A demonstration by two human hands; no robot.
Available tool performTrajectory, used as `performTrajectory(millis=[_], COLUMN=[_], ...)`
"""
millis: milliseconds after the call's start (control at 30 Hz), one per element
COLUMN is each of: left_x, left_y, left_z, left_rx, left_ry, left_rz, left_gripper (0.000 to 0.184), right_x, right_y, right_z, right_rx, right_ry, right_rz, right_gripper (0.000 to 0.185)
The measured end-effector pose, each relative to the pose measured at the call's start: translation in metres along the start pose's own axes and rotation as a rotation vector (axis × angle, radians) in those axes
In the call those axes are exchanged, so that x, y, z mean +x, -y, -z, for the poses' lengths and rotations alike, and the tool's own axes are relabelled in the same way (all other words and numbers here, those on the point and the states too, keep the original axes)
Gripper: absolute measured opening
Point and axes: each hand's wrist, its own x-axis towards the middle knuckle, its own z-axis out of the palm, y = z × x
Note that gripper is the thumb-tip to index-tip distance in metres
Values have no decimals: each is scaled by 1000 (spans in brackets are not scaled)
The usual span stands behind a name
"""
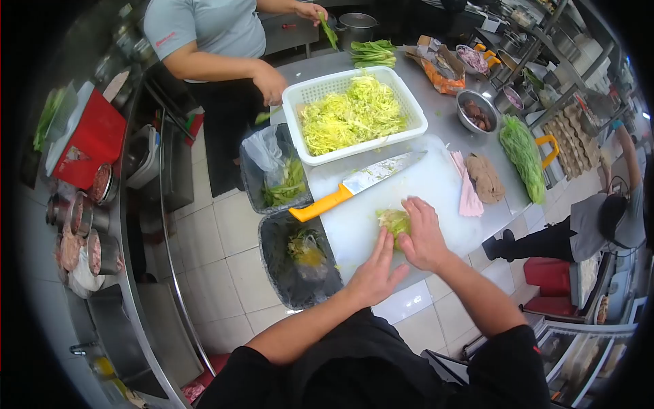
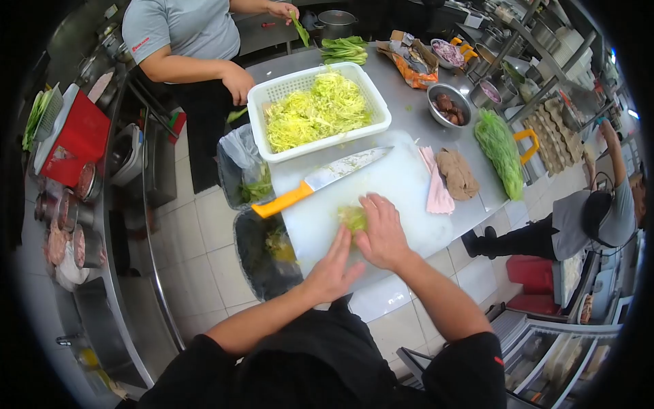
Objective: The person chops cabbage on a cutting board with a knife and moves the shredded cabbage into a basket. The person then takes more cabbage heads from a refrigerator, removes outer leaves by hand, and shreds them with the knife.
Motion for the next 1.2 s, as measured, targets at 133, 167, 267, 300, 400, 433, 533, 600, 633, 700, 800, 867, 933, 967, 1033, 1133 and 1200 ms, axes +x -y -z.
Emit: performTrajectory(millis=[133,167,267,300,400,433,533,600,633,700,800,867,933,967,1033,1133,1200], left_x=[3,4,41,57,82,86,77,63,53,46,28,12,0,-5,-3,5,8], left_y=[-1,7,32,43,32,26,9,-10,-7,-9,-30,-44,-50,-47,-30,-42,-47], left_z=[36,47,91,98,111,110,108,111,108,110,111,106,98,95,85,93,94], left_rx=[50,108,698,748,768,775,734,633,614,545,559,603,639,658,626,631,625], left_ry=[-42,-86,-275,-268,83,106,208,285,200,222,247,270,273,267,282,304,323], left_rz=[-87,-160,-101,-84,167,215,400,526,537,600,591,568,554,531,538,561,572], left_gripper=[63,59,46,47,48,47,45,44,37,32,26,25,25,25,24,22,22], right_x=[-17,-19,-9,-12,-3,-5,-8,-5,-4,0,12,13,15,16,17,20,20], right_y=[-2,2,12,17,19,23,30,23,18,12,0,0,2,2,1,3,3], right_z=[-41,-49,-57,-60,-50,-46,-19,-4,1,-1,-20,-36,-37,-36,-37,-34,-33], right_rx=[28,-10,-113,-111,-128,-118,-20,8,-3,7,11,-47,-43,-44,-69,-68,-73], right_ry=[-245,-299,-280,-270,-275,-267,-206,-155,-123,-122,-196,-219,-227,-233,-193,-193,-191], right_rz=[-78,-86,-147,-155,-153,-155,-124,-88,-74,-28,58,75,85,91,87,95,82], right_gripper=[51,47,45,44,41,40,34,31,30,27,23,21,23,23,23,21,19])
